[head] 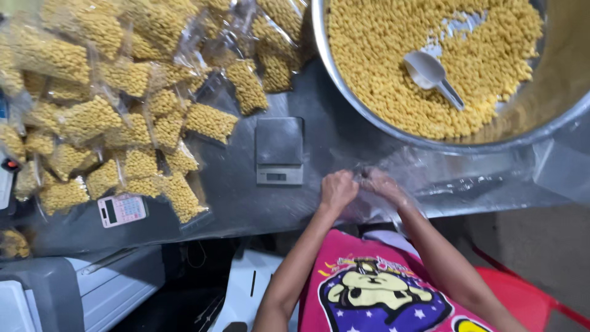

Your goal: The person scoops yellow puffed snacks from a large metal bowl into clear plastic bags using a metal scoop. They place each filled bag on a digital scale to check the weight, then move the bag aside to repeat the process.

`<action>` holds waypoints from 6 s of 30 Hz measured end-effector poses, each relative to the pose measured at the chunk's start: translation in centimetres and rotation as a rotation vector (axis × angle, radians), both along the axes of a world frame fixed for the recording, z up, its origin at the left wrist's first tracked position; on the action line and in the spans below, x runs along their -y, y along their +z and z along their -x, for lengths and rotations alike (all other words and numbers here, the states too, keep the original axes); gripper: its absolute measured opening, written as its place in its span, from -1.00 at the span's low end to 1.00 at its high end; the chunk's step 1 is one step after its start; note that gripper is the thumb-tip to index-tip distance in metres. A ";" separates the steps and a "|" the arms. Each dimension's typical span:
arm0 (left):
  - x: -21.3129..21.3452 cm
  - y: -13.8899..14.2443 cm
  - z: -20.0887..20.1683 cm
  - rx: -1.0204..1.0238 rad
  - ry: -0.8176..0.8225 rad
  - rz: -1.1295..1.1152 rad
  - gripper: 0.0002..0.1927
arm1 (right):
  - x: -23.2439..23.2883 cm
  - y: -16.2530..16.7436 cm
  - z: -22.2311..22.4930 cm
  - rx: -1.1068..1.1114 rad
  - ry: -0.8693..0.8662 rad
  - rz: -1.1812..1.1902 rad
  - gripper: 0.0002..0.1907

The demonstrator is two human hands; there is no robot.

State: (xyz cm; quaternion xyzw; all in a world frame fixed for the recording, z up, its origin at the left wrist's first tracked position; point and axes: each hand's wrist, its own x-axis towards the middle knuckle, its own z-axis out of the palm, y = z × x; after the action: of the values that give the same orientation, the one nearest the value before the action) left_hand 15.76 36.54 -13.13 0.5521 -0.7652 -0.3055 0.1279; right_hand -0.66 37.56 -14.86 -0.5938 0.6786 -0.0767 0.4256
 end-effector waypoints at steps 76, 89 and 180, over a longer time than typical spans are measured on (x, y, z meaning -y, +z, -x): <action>32.1 11.3 13.9 -0.704 -0.059 0.075 0.31 | 26.0 4.9 44.7 -1.264 0.476 0.314 -0.63; 31.4 10.4 14.1 -0.361 -0.064 0.091 0.19 | 20.1 -2.8 30.3 0.044 0.254 -0.059 -0.14; 9.5 -4.2 -0.1 0.442 0.270 0.186 -0.35 | 6.7 17.5 21.4 -0.169 -0.171 0.124 -0.59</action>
State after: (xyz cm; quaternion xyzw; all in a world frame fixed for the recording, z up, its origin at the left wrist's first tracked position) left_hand 15.85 27.07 -17.33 0.6883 -0.7187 -0.0861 0.0474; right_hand -22.08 30.82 2.60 -0.5632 0.7541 -0.1042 0.3213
